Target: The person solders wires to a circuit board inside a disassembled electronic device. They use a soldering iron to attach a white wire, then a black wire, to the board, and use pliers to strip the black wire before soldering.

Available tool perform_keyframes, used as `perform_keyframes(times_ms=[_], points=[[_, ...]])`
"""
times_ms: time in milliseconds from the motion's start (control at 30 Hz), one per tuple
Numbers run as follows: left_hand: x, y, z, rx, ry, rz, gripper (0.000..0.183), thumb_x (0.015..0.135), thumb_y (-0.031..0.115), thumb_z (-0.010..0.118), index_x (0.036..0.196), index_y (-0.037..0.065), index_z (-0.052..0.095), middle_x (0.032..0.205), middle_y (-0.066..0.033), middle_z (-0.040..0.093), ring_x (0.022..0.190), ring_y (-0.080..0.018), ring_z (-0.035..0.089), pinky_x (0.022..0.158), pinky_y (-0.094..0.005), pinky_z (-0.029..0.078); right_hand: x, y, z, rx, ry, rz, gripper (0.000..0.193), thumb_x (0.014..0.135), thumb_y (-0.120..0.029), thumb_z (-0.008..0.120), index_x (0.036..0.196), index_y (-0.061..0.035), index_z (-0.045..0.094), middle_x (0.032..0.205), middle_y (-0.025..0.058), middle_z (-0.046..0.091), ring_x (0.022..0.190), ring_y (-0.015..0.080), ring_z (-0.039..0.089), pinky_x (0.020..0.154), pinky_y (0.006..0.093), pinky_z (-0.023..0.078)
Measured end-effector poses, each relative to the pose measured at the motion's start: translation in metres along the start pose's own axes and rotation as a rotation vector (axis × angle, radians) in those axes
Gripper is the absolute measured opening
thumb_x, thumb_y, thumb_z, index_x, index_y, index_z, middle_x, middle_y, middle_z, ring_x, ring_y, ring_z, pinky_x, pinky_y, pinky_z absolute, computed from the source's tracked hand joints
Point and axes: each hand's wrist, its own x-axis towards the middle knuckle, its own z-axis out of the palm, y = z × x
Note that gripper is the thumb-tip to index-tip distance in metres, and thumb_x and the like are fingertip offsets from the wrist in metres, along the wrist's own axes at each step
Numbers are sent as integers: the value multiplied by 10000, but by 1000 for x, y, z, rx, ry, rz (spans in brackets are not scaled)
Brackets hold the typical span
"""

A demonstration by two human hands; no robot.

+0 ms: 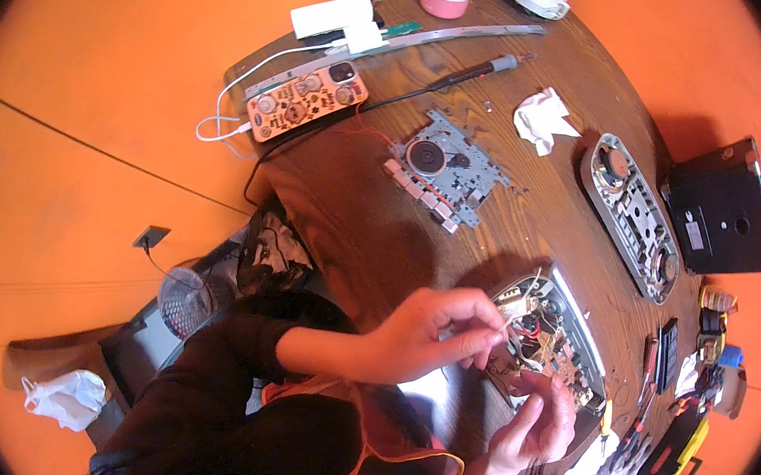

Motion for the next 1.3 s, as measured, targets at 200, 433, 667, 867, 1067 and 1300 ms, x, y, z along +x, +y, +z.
perform_keyframes(times_ms=[200, 433, 667, 867, 1067, 1300], points=[[42, 31, -77, 718, 349, 443, 138, 870, 91, 457, 820, 20, 563, 715, -49, 610, 709, -126, 589, 650, -272, 458, 8, 2, -7, 86, -27, 124, 204, 842, -59, 513, 1025, 12, 568, 726, 149, 609, 595, 162, 578, 506, 223, 438], [152, 38, -170, 1350, 113, 126, 137, 791, 156, 596, 822, 28, 632, 824, -90, 650, 743, -171, 605, 669, -285, 461, 8, -2, -3, 80, -80, 109, 147, 835, 33, 482, 929, 46, 594, 710, 113, 603, 600, 143, 576, 545, 215, 442], [171, 39, -170, 1270, -106, -228, 144, 779, 167, 604, 801, 27, 625, 782, -70, 633, 786, -162, 584, 713, -291, 437, 3, -8, -7, 89, -124, 129, 121, 828, 48, 492, 895, 53, 593, 776, 125, 614, 600, 155, 595, 551, 235, 471], [188, 48, -172, 627, 7, -569, 64, 842, 151, 559, 848, 93, 587, 718, 29, 535, 642, -53, 474, 605, -238, 404, -3, -12, -9, 101, -148, 137, 124, 828, 50, 493, 901, 53, 593, 799, 130, 619, 613, 160, 603, 554, 240, 477], [182, 75, -190, 91, -66, -472, 132, 879, 167, 525, 961, 63, 523, 892, -60, 569, 592, -62, 491, 445, -148, 381, -12, -11, -16, 184, -92, 171, 139, 837, 43, 476, 914, 62, 590, 809, 126, 617, 617, 167, 603, 558, 250, 485], [151, 84, -191, 210, -56, -180, 121, 903, 190, 486, 937, 74, 487, 835, -8, 528, 412, -4, 274, 383, -145, 195, -16, -10, -12, 170, -126, 201, 152, 828, 70, 475, 916, 58, 599, 795, 120, 614, 615, 155, 601, 554, 240, 479]])
